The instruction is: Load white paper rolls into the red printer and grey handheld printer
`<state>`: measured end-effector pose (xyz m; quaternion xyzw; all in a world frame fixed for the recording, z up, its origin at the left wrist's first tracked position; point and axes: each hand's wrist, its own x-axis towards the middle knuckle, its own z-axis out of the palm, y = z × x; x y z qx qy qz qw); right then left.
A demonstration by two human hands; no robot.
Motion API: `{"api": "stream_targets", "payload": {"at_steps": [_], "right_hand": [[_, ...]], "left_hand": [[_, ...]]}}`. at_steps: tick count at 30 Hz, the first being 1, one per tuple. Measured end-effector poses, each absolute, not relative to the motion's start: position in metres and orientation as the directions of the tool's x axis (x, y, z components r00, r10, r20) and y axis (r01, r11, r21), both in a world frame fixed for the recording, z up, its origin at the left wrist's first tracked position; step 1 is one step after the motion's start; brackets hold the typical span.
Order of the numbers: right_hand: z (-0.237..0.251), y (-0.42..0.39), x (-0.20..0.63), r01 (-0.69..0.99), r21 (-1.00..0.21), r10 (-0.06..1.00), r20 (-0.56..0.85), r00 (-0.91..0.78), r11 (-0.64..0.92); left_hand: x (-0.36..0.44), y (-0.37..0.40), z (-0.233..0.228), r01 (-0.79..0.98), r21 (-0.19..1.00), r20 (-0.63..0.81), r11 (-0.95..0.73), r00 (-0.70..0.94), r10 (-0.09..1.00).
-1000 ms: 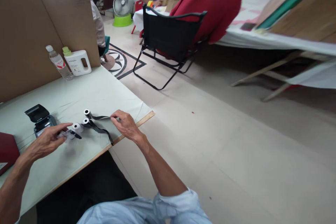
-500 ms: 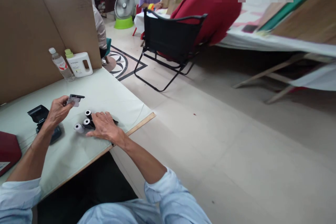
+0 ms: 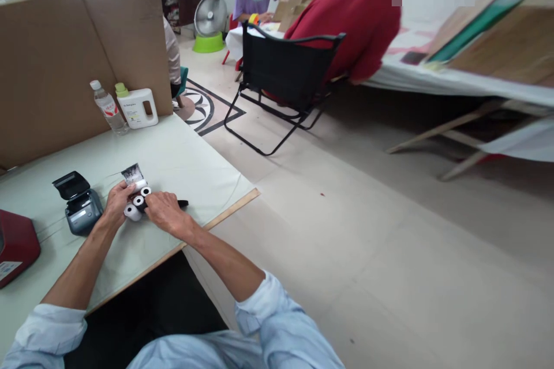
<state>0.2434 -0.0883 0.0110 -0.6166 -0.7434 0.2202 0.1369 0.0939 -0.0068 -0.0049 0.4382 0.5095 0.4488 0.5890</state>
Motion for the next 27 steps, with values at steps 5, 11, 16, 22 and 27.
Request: {"api": "stream_targets", "payload": {"at_steps": [5,11,16,22,27], "right_hand": [[0.014,-0.102,0.217,0.825,-0.526,0.963,-0.037,-0.266,0.207],[0.022,-0.116,0.187,0.800,-0.542,0.943,-0.035,-0.330,0.260],[0.018,-0.120,0.180,0.815,-0.521,0.946,-0.045,-0.321,0.252],[0.013,-0.126,0.186,0.810,-0.534,0.951,-0.035,-0.308,0.243],[0.020,-0.141,0.207,0.787,-0.583,0.961,-0.036,-0.275,0.203]], "left_hand": [[0.070,-0.026,0.001,-0.053,0.976,-0.210,0.212,0.039,0.977],[0.032,-0.045,0.013,0.083,0.978,-0.192,0.192,-0.013,0.981],[0.028,-0.029,0.030,0.409,0.911,0.015,-0.055,0.100,0.995],[0.081,0.003,0.046,0.658,0.553,0.135,-0.511,0.535,0.834],[0.115,0.016,0.034,0.635,0.317,0.017,-0.704,0.738,0.674]]}}
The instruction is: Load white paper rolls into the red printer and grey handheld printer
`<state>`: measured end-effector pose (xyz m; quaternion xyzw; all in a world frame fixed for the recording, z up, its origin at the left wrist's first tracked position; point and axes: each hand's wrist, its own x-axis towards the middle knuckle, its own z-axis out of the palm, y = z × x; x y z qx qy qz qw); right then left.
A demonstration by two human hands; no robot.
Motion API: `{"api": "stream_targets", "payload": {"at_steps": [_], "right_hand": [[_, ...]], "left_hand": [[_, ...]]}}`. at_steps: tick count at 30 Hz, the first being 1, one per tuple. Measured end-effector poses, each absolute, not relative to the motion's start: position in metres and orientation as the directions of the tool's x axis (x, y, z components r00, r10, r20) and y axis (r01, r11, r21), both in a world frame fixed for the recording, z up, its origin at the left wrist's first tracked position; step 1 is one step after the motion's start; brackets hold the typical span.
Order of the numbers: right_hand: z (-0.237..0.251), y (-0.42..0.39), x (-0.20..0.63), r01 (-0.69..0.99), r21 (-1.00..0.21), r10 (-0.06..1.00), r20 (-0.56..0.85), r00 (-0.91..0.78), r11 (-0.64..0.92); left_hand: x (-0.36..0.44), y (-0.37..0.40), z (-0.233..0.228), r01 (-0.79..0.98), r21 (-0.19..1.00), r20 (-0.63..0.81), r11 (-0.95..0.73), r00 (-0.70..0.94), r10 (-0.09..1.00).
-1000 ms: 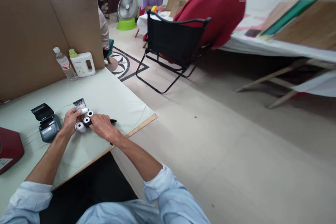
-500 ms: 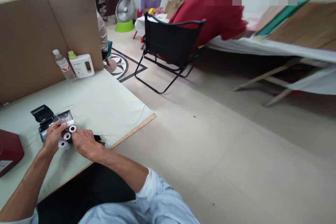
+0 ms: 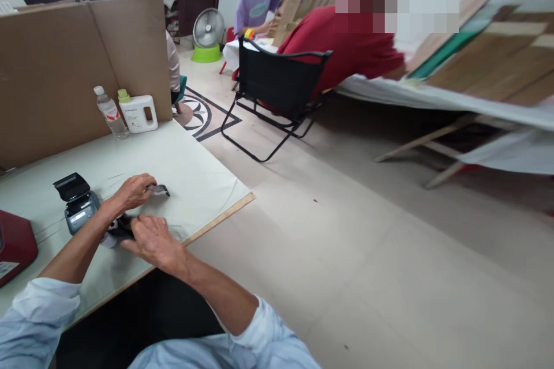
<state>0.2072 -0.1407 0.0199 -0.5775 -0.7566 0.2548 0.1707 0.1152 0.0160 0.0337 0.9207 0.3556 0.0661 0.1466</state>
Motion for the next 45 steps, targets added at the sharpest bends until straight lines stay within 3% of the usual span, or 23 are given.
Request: {"api": "stream_targets", "payload": {"at_steps": [5,8,12,18,27,33,39,45], "right_hand": [[0.020,-0.144,0.239,0.721,-0.677,0.988,0.056,-0.147,0.146],[0.016,-0.137,0.255,0.681,-0.716,0.988,0.138,-0.071,0.149],[0.013,-0.130,0.265,0.648,-0.751,0.989,0.149,-0.022,0.128],[0.013,-0.136,0.260,0.616,-0.775,0.989,0.127,-0.070,0.143],[0.015,-0.135,0.254,0.613,-0.765,0.977,0.109,-0.183,0.200],[0.012,-0.127,0.238,0.676,-0.701,0.957,0.031,-0.289,0.227],[0.024,-0.127,0.228,0.768,-0.600,0.937,-0.084,-0.340,0.225],[0.032,-0.127,0.229,0.890,-0.420,0.960,-0.125,-0.252,0.179]], "left_hand": [[0.103,0.026,0.017,0.594,0.334,-0.016,-0.732,0.780,0.625],[0.092,0.030,0.012,0.586,0.388,0.014,-0.711,0.768,0.640],[0.093,0.031,0.011,0.611,0.422,-0.002,-0.670,0.739,0.673],[0.092,0.024,0.025,0.601,0.490,-0.003,-0.632,0.726,0.688],[-0.010,-0.043,0.065,0.761,0.448,0.146,-0.469,0.455,0.878],[-0.035,-0.105,0.044,0.769,0.524,0.045,-0.365,0.403,0.914],[-0.026,-0.118,0.008,0.788,0.519,0.054,-0.331,0.357,0.933],[-0.030,-0.123,0.005,0.724,0.616,0.076,-0.310,0.337,0.938]]}}
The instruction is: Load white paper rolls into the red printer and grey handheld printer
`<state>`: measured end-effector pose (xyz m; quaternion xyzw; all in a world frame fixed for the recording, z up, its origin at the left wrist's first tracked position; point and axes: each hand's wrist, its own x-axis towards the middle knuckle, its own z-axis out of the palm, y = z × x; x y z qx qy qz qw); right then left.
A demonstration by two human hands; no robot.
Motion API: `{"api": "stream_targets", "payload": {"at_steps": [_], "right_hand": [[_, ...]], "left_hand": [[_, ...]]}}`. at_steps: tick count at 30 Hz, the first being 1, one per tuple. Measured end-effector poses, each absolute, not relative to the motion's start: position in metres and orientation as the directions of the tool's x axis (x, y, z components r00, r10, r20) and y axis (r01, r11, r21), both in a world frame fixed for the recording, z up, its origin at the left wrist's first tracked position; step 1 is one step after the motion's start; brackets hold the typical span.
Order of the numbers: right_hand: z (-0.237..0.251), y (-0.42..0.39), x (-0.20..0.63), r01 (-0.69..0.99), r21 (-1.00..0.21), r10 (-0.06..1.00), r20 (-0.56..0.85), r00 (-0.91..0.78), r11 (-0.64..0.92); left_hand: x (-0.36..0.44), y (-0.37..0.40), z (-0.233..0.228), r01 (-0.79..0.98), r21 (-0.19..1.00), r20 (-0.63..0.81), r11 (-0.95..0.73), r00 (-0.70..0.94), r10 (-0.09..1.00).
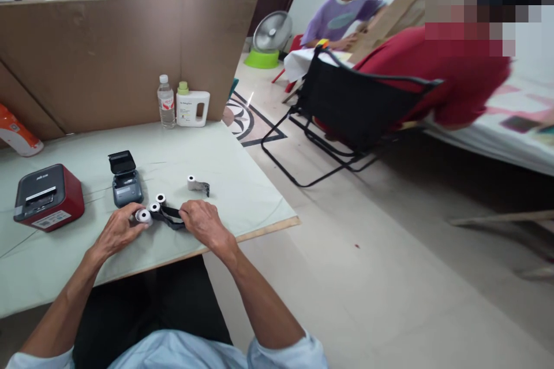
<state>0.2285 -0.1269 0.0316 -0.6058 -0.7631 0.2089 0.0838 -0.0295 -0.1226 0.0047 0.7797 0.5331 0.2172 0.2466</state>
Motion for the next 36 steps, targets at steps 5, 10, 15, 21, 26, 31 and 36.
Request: {"api": "stream_targets", "payload": {"at_steps": [5,10,15,21,26,31,36], "right_hand": [[0.026,-0.128,0.236,0.917,-0.371,0.974,-0.106,-0.200,0.148],[0.025,-0.131,0.238,0.891,-0.425,0.972,-0.094,-0.216,0.157],[0.022,-0.134,0.236,0.850,-0.497,0.979,-0.007,-0.205,0.174],[0.016,-0.139,0.238,0.759,-0.605,0.970,0.119,-0.212,0.240],[0.011,-0.143,0.243,0.640,-0.725,0.966,0.211,-0.147,0.256],[0.011,-0.146,0.244,0.459,-0.845,0.961,0.258,-0.097,0.273],[0.020,-0.153,0.237,0.402,-0.878,0.966,0.233,-0.113,0.259]], "left_hand": [[-0.030,-0.125,0.009,0.698,0.664,0.060,-0.269,0.309,0.949],[-0.028,-0.128,0.008,0.692,0.668,0.063,-0.274,0.314,0.947],[-0.027,-0.129,0.006,0.692,0.666,0.073,-0.278,0.310,0.948],[-0.034,-0.129,0.003,0.643,0.731,0.075,-0.226,0.253,0.964],[-0.049,-0.130,0.010,0.557,0.818,0.043,-0.141,0.185,0.982],[-0.063,-0.133,0.017,0.490,0.867,0.018,-0.092,0.153,0.988],[-0.070,-0.138,0.016,0.588,0.799,0.028,-0.129,0.178,0.984]]}}
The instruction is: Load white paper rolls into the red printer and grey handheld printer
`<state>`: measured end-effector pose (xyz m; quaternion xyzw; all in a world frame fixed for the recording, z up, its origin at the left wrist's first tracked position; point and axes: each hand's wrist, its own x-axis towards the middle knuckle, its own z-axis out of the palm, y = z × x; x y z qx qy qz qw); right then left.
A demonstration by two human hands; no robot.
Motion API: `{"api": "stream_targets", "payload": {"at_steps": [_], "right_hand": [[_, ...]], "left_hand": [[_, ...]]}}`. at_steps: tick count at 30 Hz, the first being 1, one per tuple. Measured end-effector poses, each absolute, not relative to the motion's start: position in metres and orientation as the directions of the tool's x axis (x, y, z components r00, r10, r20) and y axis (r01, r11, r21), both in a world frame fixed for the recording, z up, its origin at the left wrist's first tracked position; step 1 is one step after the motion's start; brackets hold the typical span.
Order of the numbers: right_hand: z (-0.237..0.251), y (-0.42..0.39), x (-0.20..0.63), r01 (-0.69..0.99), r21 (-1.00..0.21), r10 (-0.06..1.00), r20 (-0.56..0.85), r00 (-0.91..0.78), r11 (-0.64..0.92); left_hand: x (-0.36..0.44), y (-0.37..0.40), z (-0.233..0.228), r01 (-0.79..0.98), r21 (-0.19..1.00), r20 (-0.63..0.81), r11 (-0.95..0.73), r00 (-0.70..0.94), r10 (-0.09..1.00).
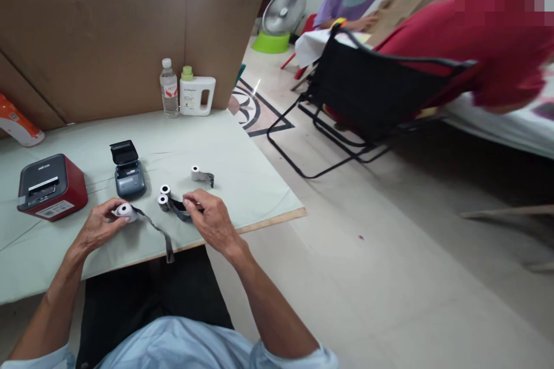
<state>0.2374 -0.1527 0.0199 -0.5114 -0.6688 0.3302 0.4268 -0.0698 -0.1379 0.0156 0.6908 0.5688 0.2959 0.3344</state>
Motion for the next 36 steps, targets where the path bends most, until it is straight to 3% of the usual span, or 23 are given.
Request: {"api": "stream_targets", "payload": {"at_steps": [5,11,16,21,28,36], "right_hand": [[0.023,-0.169,0.219,0.436,-0.842,0.940,0.221,-0.258,0.317],[-0.005,-0.191,0.195,0.643,-0.682,0.929,0.155,-0.337,0.348],[-0.018,-0.198,0.190,0.680,-0.651,0.928,0.110,-0.355,0.337],[0.000,-0.191,0.191,0.679,-0.666,0.920,0.029,-0.390,0.309],[0.006,-0.183,0.176,0.644,-0.710,0.921,0.017,-0.390,0.286],[0.010,-0.162,0.147,0.702,-0.647,0.901,-0.053,-0.431,0.298]], "left_hand": [[-0.072,-0.141,0.009,0.661,0.725,0.077,-0.194,0.203,0.976],[-0.072,-0.143,0.000,0.699,0.690,0.104,-0.188,0.161,0.981],[-0.067,-0.149,-0.006,0.661,0.729,0.148,-0.177,0.100,0.984],[-0.068,-0.154,-0.008,0.602,0.793,0.107,-0.097,0.020,0.994],[-0.072,-0.156,-0.007,0.526,0.849,0.058,-0.050,0.000,0.998],[-0.073,-0.172,-0.013,0.447,0.894,0.045,-0.036,-0.010,0.999]]}}
